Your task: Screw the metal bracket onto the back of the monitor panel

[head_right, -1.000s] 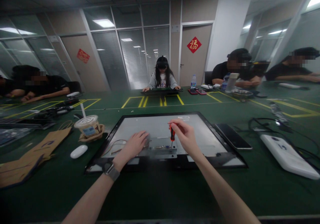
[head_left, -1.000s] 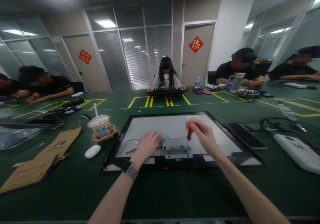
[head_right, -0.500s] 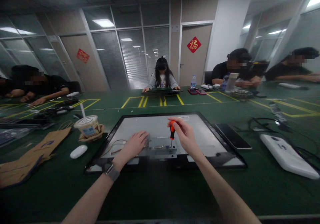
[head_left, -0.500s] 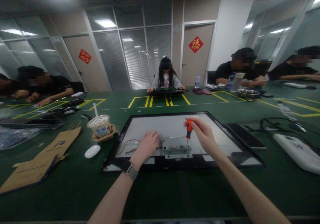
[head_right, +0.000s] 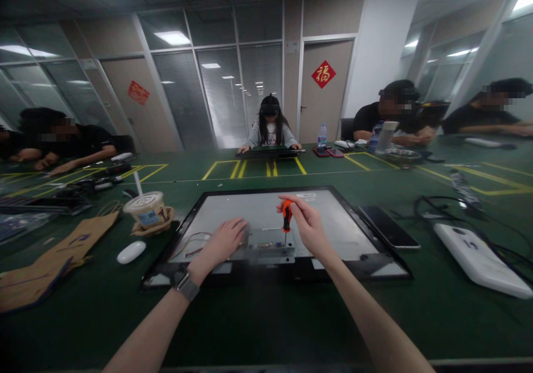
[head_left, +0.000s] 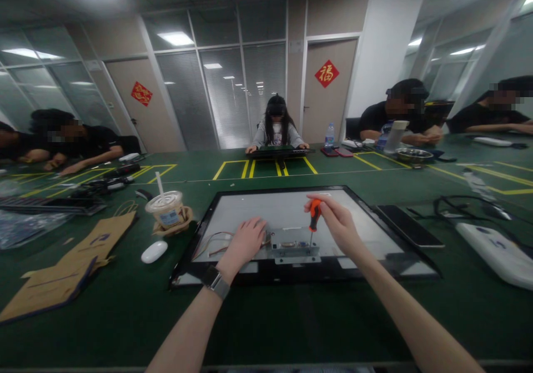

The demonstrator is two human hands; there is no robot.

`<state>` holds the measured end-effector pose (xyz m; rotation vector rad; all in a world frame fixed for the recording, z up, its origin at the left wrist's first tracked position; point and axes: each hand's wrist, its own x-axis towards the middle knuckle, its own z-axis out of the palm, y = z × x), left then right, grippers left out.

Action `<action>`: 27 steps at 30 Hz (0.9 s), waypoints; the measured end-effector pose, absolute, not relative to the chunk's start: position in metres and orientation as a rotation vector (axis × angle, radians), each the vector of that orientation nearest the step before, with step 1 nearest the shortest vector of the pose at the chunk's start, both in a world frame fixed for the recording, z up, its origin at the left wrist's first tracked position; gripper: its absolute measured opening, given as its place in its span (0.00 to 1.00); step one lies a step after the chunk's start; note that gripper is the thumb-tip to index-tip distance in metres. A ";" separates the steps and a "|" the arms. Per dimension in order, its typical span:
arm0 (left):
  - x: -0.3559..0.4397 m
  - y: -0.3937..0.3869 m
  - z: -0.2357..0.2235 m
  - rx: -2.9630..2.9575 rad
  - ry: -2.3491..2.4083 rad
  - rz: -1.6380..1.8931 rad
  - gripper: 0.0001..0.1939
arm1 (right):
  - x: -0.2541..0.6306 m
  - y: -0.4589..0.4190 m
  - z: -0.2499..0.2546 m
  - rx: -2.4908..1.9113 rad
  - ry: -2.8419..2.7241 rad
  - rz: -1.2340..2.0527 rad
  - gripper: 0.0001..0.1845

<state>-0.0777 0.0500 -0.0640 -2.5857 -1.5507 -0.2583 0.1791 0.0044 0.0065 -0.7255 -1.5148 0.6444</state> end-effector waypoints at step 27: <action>-0.078 0.050 -0.066 -2.582 -1.560 -0.297 0.20 | 0.179 0.006 0.004 -0.713 -1.465 0.652 0.09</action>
